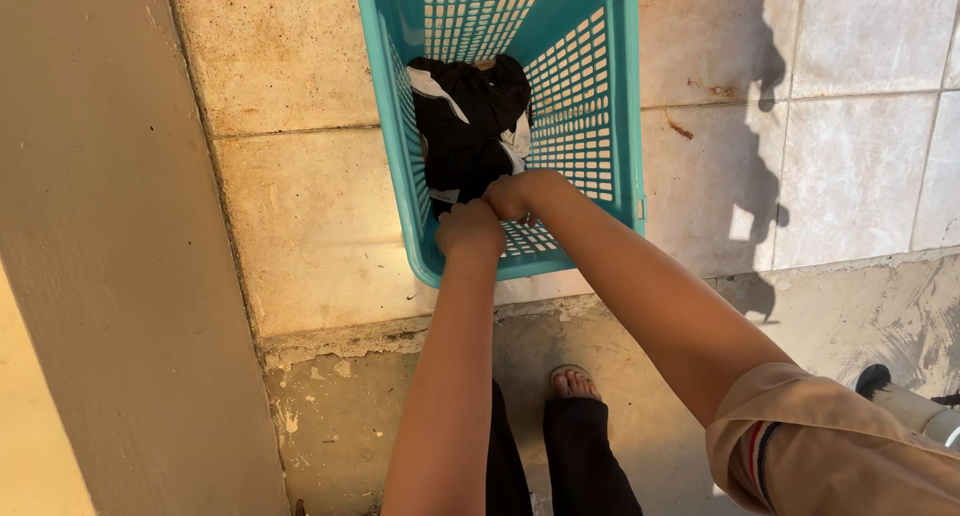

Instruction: The person hangs wet clothes on a clothesline and drying rack using hangers and clips. They take items from a blue basket, place them on hangers, and hang them on the line or rack.

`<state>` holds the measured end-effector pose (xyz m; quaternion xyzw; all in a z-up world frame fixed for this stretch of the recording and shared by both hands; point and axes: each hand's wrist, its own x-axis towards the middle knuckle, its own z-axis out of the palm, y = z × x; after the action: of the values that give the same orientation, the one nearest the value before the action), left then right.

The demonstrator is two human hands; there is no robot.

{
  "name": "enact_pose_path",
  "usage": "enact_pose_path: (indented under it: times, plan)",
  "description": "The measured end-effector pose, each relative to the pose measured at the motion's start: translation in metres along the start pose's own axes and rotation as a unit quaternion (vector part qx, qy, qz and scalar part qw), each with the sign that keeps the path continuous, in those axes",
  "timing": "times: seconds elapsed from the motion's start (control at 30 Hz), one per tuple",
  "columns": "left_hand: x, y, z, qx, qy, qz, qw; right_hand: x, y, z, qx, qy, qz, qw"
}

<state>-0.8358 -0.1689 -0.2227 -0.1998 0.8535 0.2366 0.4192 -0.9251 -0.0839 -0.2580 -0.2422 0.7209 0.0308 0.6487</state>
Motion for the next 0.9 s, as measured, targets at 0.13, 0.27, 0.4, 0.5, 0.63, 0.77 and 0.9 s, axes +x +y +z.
enact_pose_path:
  times: [0.13, 0.27, 0.4, 0.5, 0.63, 0.77, 0.9]
  plan:
    - [0.019, -0.014, -0.002, 0.017, -0.050, -0.037, 0.998, 0.068, 0.000, -0.031, 0.071, 0.032, 0.004, 0.997]
    - [0.017, -0.007, -0.012, -0.005, -0.038, -0.019, 0.999, 0.112, 0.008, -0.039, 0.113, 0.117, 0.067, 0.984]
    - [0.011, -0.002, -0.029, -0.132, 0.121, 0.005, 0.984, 0.105, 0.019, -0.033, 0.325, 0.253, -0.024, 0.911]
    - [-0.001, 0.000, -0.046, -0.200, 0.191, 0.027, 0.961, 0.050, 0.013, -0.037, 0.552, 0.260, -0.063, 0.789]
    - [-0.026, 0.004, -0.067, -0.199, 0.310, 0.139, 0.919, -0.070, -0.009, -0.004, 0.711, 0.228, -0.184, 0.639]
    - [-0.069, 0.011, -0.077, -0.391, 0.098, 0.147, 0.903, -0.165, -0.022, 0.014, 0.808, 0.248, -0.148, 0.513]
    - [-0.126, 0.012, -0.062, -0.532, 0.128, 0.186, 0.816, -0.209, -0.029, 0.019, 0.825, 0.279, -0.120, 0.476]
